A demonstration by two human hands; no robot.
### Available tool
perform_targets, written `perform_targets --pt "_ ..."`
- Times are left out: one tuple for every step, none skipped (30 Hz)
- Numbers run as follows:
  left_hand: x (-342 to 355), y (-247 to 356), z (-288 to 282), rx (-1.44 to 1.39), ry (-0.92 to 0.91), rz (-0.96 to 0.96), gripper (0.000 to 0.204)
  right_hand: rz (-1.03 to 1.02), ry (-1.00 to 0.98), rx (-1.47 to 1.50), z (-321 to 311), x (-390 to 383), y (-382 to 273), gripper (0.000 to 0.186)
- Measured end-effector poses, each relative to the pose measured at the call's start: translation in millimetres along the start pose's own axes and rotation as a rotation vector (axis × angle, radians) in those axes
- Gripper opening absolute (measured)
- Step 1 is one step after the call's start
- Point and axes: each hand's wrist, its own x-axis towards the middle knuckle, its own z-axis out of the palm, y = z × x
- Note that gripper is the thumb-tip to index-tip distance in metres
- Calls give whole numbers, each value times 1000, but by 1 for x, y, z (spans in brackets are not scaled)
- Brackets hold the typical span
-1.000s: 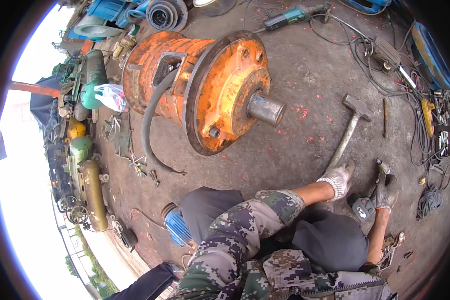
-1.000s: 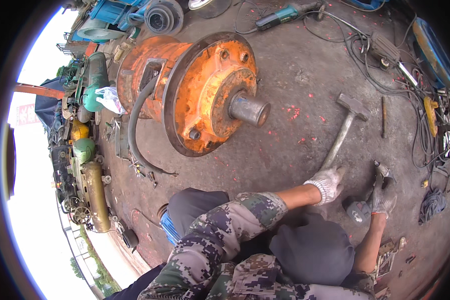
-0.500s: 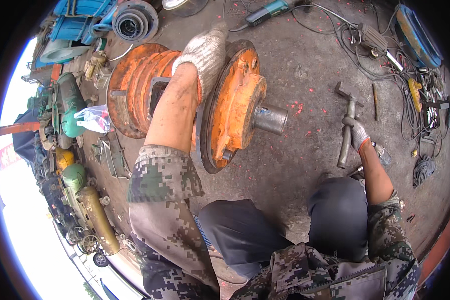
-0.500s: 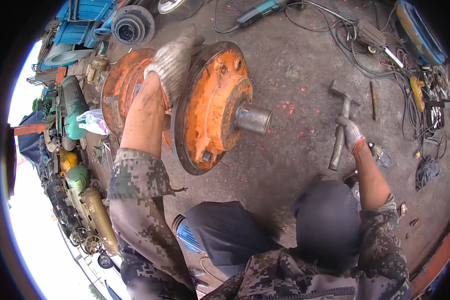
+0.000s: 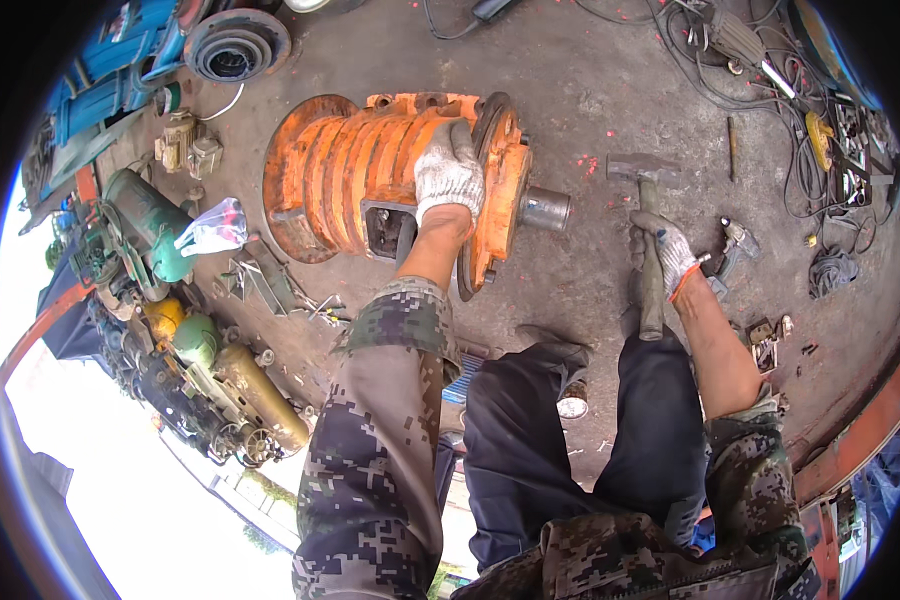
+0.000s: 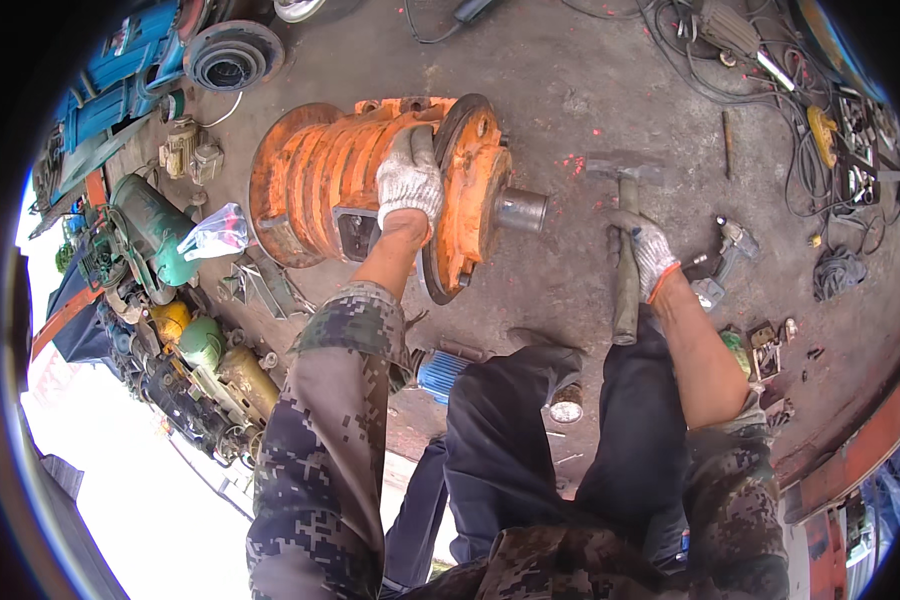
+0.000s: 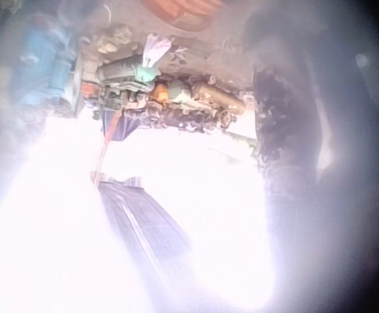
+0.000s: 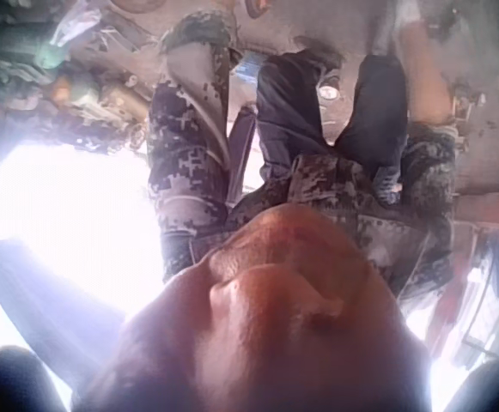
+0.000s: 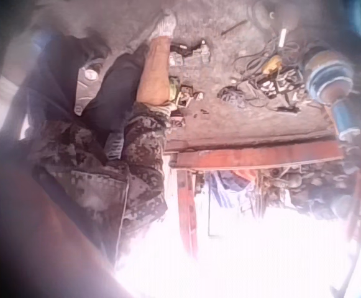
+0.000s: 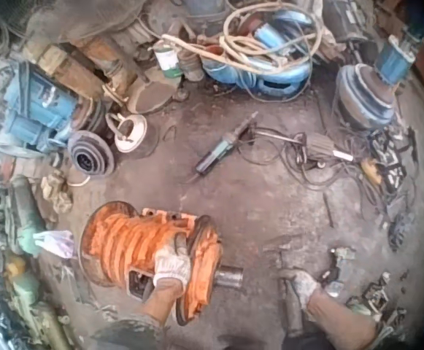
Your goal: The person uses a cordless impact driver to remove bolts from a large orange mechanical part, then uses a hammer to tap the part. The person continues to remove and install bolts using the impact driver.
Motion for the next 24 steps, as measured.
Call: perform_targets --pt "-1 -14 5 9 25 50 43 -22 17 -10 22 -19 6 21" --pt "-2 -30 8 235 63 197 37 -2 -26 -7 43 -38 8 23" --pt "3 -23 17 138 41 146 37 -13 35 19 56 -50 15 23" --pt "3 -18 18 60 34 82 36 14 27 26 66 -58 22 23" --pt "3 -14 19 -17 26 15 36 5 39 17 77 -61 29 21" --pt "-3 -2 5 -70 63 -43 36 65 -16 80 92 -64 32 24" --pt "-3 3 5 -91 37 -44 37 -2 3 102 109 -69 32 24" --pt "-3 6 7 -110 11 -47 37 10 27 134 122 -72 34 25" --pt "-2 7 5 -124 2 -58 37 24 33 157 134 -73 33 27" --pt "-1 9 4 -128 -10 -51 37 40 22 186 142 -69 39 28" --pt "0 10 5 -132 -23 -45 37 55 11 215 148 -66 43 29" --pt "0 10 6 -135 -35 -38 37 37 20 173 148 -65 46 29" --pt "1 8 7 -141 -28 -40 36 32 29 190 151 -64 44 29" --pt "1 5 8 -146 -21 -43 36 26 38 206 152 -64 41 29" --pt "1 2 10 -151 -14 -46 35 21 47 223 154 -64 39 29" --pt "1 3 8 -196 -29 -54 35 -6 65 266 159 -60 40 24" --pt "1 4 8 -206 -35 -62 35 -1 63 269 161 -56 38 22" --pt "0 6 9 -217 -41 -72 35 6 60 272 160 -48 34 20" --pt "-1 7 6 -220 -44 -82 35 15 53 278 164 -40 29 20" --pt "0 7 5 -176 -66 -59 41 46 89 240 164 -31 22 21" --pt "2 6 6 -193 -74 -54 40 36 90 251 166 -22 17 21" --pt "2 4 8 -207 -81 -54 40 30 90 260 169 -17 9 21" --pt "2 3 7 -220 -88 -57 40 28 88 268 173 -16 -2 21" --pt "1 3 7 -180 -88 -44 39 71 77 268 173 -17 -14 21"
